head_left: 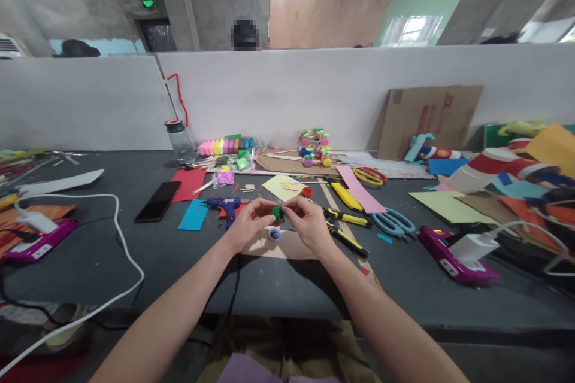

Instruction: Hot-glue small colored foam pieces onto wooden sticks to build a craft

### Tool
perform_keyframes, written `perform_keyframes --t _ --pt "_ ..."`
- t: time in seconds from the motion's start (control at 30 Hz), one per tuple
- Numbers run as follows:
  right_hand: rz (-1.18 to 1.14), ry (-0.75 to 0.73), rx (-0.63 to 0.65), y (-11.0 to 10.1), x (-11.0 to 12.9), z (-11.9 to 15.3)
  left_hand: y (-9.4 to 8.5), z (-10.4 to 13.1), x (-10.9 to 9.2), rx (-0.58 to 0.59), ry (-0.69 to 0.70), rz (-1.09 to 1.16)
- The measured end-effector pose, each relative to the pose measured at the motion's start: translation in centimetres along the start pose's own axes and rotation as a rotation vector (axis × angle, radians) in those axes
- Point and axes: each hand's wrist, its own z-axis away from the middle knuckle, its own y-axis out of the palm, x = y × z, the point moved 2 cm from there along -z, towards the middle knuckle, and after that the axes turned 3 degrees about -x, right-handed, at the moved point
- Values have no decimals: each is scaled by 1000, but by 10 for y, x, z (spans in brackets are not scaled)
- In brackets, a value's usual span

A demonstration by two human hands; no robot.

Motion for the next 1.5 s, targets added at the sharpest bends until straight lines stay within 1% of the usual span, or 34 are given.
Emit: perform_keyframes --t 0.17,0.23,0.43,0.6,0.67,0.73,0.9,1.0,1.1,1.17,1.2,1.27,1.37,1.5 --pt "388 -294 6 -2 12 6 2 -1 2 -24 1 -4" --pt "500 -376 15 -1 15 8 2 -1 2 -38 -2 5" --pt "681 -499 20 0 18 9 5 1 0 -58 -21 6" --pt "804 -546 67 2 18 9 1 0 3 -56 11 -109" --pt "785 -531 89 2 16 9 0 -1 4 -46 32 -169" --pt "681 -479 112 1 13 7 -1 0 4 -37 44 -225" --pt "250 -183 132 -4 2 0 0 1 -1 -42 62 -302" --pt "-31 -16 167 -4 -3 -3 1 2 -4 -33 71 -285" --pt "-393 169 213 -3 -5 -5 -1 2 -4 11 1 -198" --pt "-568 245 194 -4 -5 -6 -2 3 -4 53 -58 -122" --pt "-608 260 177 -4 -6 -7 -3 3 -4 65 -77 -80" --pt "-607 268 159 -6 -6 -7 -4 4 -4 71 -92 10" --pt "-495 237 178 -6 -4 -6 -4 3 -4 58 -107 116" --pt "-300 138 143 -5 0 -3 -4 2 -1 70 -150 146"
